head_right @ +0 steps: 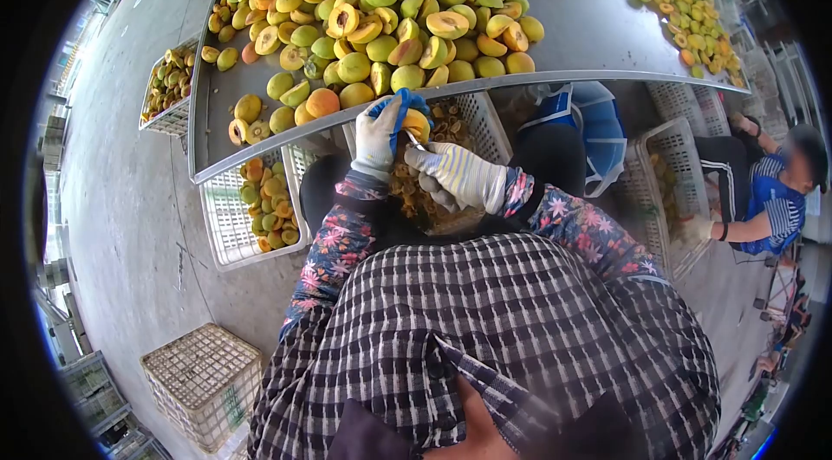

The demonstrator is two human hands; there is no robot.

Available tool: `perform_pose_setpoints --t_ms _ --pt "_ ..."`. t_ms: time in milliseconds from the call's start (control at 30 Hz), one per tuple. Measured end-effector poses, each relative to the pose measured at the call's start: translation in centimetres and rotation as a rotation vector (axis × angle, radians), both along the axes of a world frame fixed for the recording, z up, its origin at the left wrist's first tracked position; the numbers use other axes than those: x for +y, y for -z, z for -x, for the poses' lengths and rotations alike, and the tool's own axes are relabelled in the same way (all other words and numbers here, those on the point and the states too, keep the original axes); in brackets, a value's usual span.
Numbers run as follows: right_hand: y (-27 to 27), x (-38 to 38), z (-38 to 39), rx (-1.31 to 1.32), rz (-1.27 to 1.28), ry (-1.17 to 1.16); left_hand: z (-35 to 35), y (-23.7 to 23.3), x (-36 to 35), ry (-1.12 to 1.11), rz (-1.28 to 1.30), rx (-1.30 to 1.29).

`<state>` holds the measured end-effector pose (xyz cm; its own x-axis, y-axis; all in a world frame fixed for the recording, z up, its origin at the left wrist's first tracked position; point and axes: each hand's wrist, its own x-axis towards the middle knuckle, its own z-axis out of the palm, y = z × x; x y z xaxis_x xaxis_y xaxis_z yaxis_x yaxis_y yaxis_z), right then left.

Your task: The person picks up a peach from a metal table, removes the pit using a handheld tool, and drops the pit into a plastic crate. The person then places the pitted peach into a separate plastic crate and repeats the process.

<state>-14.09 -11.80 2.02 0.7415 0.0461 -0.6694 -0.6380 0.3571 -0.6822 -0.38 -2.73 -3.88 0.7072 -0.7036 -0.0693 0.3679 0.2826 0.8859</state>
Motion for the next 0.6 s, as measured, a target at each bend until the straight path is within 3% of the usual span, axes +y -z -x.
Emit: perform_pose_setpoints --t_ms 133,233,333,433,567,600 --pt "1.2 0.5 0.1 -0.08 0.214 0.02 0.6 0.6 -0.9 -0.081 0.033 0.18" --pt "6.2 0.4 0.1 -0.832 0.898 0.032 1.1 0.3 -1.3 -0.151 0.049 0.156" --pt "4.7 0.5 0.8 -0.635 0.936 -0.055 1.2 0.2 -1.6 -0.195 0.003 0.231" --pt "4.4 0.3 1.2 -0.615 1.019 -0.076 1.5 -0.5 -1.9 -0.225 0.03 0.334" --pt "4.1 0.3 1.6 -0.621 0.892 -0.053 1.7 -0.7 -1.9 -0.195 0.063 0.462" --pt "4.2 0.5 1.4 -0.701 0.874 -0.009 1.9 -1.0 -1.7 -0.213 0.049 0.304"
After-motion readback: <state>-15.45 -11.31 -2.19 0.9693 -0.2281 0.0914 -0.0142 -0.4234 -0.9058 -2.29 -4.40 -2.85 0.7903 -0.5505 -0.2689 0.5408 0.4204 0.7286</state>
